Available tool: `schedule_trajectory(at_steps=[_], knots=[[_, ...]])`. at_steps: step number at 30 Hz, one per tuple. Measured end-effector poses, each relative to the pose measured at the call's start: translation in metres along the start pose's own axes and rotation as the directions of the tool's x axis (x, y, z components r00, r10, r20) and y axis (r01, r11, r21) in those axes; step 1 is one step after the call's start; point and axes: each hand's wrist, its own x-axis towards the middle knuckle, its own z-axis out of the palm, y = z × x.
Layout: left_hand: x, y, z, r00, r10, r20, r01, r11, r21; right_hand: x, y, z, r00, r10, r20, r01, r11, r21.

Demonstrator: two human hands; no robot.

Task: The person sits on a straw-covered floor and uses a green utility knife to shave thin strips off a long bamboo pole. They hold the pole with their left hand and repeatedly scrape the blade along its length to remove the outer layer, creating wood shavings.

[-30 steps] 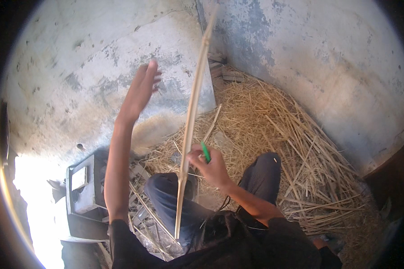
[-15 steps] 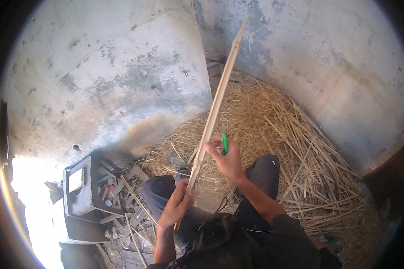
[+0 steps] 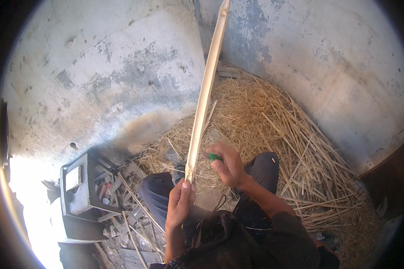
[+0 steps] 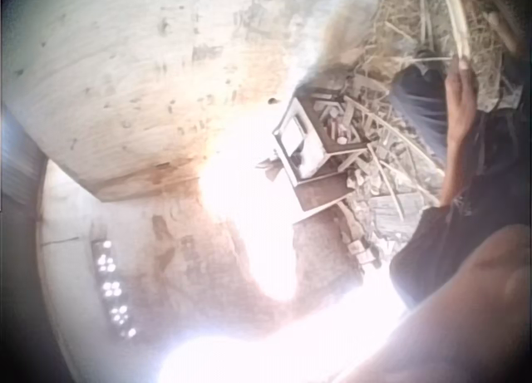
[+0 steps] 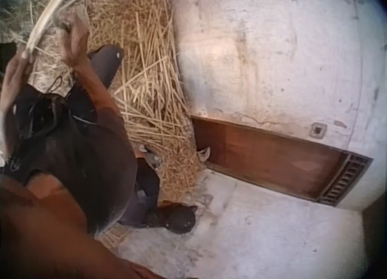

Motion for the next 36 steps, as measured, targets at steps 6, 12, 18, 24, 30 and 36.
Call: schedule_trajectory(at_steps=[6, 12, 18, 24, 30, 36], knots=[[-0.006, 0.002, 0.006, 0.991, 0.083, -0.104, -0.076, 0.995, 0.069, 0.003, -0.024, -0.011, 0.935, -0.148, 0.321, 0.249, 0.920, -0.301], [-0.014, 0.010, 0.007, 0.986, 0.108, -0.129, -0.091, 0.988, 0.128, 0.009, -0.034, -0.010, 0.927, -0.152, 0.342, 0.276, 0.894, -0.352], [-0.019, 0.013, 0.002, 0.999, 0.033, -0.037, -0.035, 0.998, -0.047, 0.012, -0.037, -0.008, 0.924, -0.189, 0.333, 0.304, 0.891, -0.336], [-0.025, 0.020, 0.002, 0.998, 0.004, -0.056, -0.006, 0.999, -0.036, 0.015, -0.036, -0.005, 0.912, -0.264, 0.314, 0.365, 0.872, -0.327], [-0.031, 0.012, -0.003, 0.999, 0.017, -0.041, -0.015, 0.999, 0.036, 0.020, -0.021, -0.026, 0.989, -0.111, 0.100, 0.144, 0.892, -0.428], [-0.037, -0.001, 0.001, 0.997, 0.030, -0.068, -0.028, 0.999, 0.025, 0.024, -0.013, -0.040, 0.990, -0.141, 0.001, 0.131, 0.918, -0.375]])
